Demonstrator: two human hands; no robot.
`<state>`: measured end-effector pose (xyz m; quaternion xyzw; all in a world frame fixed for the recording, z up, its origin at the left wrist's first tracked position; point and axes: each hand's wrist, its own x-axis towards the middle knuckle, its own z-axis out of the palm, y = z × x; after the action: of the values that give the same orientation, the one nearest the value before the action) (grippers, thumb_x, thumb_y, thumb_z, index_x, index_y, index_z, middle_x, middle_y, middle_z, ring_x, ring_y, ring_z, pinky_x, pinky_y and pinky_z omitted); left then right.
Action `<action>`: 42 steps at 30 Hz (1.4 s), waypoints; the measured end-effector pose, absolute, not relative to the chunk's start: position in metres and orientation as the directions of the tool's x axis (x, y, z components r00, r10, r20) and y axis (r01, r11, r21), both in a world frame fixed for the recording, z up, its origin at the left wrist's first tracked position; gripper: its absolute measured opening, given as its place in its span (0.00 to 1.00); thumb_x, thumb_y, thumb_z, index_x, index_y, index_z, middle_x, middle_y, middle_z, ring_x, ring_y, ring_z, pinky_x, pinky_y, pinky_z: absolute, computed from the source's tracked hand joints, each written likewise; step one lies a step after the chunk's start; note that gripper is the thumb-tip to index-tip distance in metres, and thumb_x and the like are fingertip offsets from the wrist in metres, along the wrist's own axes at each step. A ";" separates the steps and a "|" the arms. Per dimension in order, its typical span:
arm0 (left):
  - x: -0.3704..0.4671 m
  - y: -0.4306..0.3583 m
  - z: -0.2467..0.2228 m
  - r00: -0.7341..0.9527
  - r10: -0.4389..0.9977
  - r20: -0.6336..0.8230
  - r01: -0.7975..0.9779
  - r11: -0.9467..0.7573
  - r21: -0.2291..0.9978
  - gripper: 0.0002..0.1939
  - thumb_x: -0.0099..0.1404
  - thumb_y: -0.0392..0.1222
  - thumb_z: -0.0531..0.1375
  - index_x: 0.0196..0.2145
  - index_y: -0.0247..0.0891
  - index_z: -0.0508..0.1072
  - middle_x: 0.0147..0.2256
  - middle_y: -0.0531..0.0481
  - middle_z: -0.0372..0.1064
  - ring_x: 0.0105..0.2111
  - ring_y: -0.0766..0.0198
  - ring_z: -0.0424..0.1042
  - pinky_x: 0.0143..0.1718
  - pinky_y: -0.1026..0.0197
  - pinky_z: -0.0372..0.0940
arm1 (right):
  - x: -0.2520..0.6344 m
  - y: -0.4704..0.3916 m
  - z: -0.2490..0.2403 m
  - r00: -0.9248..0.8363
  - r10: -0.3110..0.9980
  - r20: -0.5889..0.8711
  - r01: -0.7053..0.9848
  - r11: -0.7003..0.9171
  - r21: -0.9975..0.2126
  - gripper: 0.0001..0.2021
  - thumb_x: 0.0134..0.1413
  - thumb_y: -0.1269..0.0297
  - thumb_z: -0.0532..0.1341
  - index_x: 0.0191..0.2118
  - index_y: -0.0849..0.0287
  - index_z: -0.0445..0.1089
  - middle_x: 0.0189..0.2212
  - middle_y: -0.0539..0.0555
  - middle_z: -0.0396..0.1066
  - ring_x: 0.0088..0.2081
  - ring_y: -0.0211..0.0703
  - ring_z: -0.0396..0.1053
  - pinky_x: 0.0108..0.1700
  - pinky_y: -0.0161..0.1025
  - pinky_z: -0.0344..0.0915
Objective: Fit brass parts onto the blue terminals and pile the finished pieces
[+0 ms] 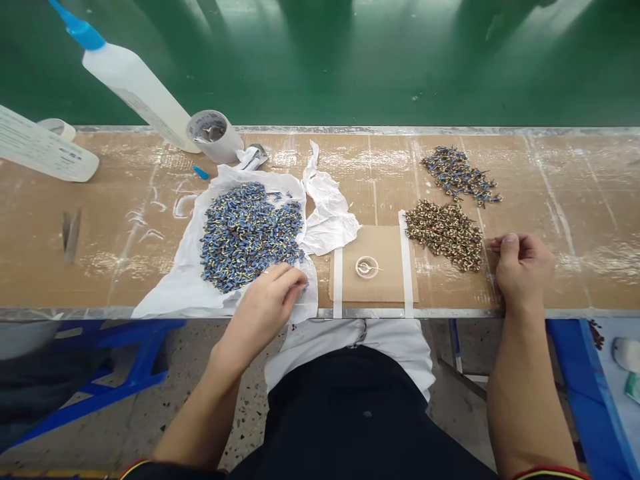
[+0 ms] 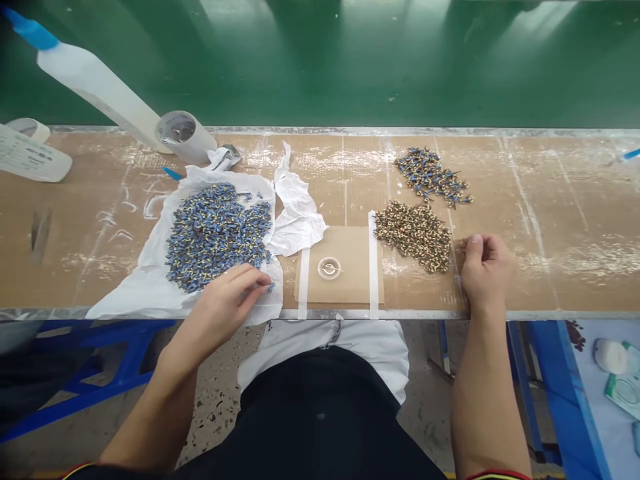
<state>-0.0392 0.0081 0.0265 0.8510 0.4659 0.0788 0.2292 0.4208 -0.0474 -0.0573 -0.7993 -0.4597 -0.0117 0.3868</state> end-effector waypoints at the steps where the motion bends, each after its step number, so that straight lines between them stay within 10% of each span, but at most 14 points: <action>1: -0.039 0.007 0.025 0.580 0.811 -0.081 0.746 -0.487 0.454 0.10 0.72 0.34 0.51 0.39 0.37 0.72 0.38 0.47 0.69 0.39 0.58 0.68 0.42 0.57 0.63 | 0.421 -0.047 -0.057 0.579 0.725 0.373 0.743 -0.281 -0.608 0.17 0.63 0.53 0.54 0.31 0.60 0.72 0.27 0.55 0.75 0.29 0.44 0.74 0.37 0.41 0.71; 17: -0.036 0.036 0.027 0.838 0.534 -0.117 0.544 -0.796 0.264 0.11 0.66 0.26 0.53 0.36 0.39 0.70 0.39 0.44 0.67 0.37 0.56 0.65 0.38 0.57 0.63 | 0.421 -0.047 -0.057 0.576 0.726 0.376 0.741 -0.268 -0.616 0.16 0.62 0.54 0.55 0.31 0.60 0.72 0.27 0.55 0.75 0.29 0.45 0.74 0.36 0.41 0.70; 30: -0.025 0.027 0.016 0.606 0.794 -0.044 0.448 -0.295 0.844 0.05 0.67 0.37 0.59 0.31 0.37 0.68 0.32 0.50 0.72 0.34 0.64 0.71 0.38 0.63 0.64 | 0.417 -0.046 -0.052 0.584 0.725 0.366 0.733 -0.277 -0.621 0.16 0.61 0.54 0.54 0.31 0.60 0.71 0.26 0.55 0.74 0.29 0.44 0.73 0.36 0.40 0.69; 42: -0.009 0.022 0.008 0.648 0.757 0.079 0.531 -0.524 0.666 0.08 0.66 0.27 0.54 0.33 0.37 0.67 0.35 0.50 0.71 0.34 0.64 0.69 0.36 0.62 0.62 | 0.422 -0.047 -0.059 0.575 0.724 0.380 0.764 -0.310 -0.566 0.17 0.62 0.53 0.53 0.31 0.60 0.71 0.27 0.56 0.75 0.29 0.43 0.73 0.35 0.38 0.68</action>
<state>-0.0087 0.0219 0.0080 0.8535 0.3772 0.1830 0.3093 0.4222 -0.0472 -0.0594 -0.8088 -0.4601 -0.0273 0.3652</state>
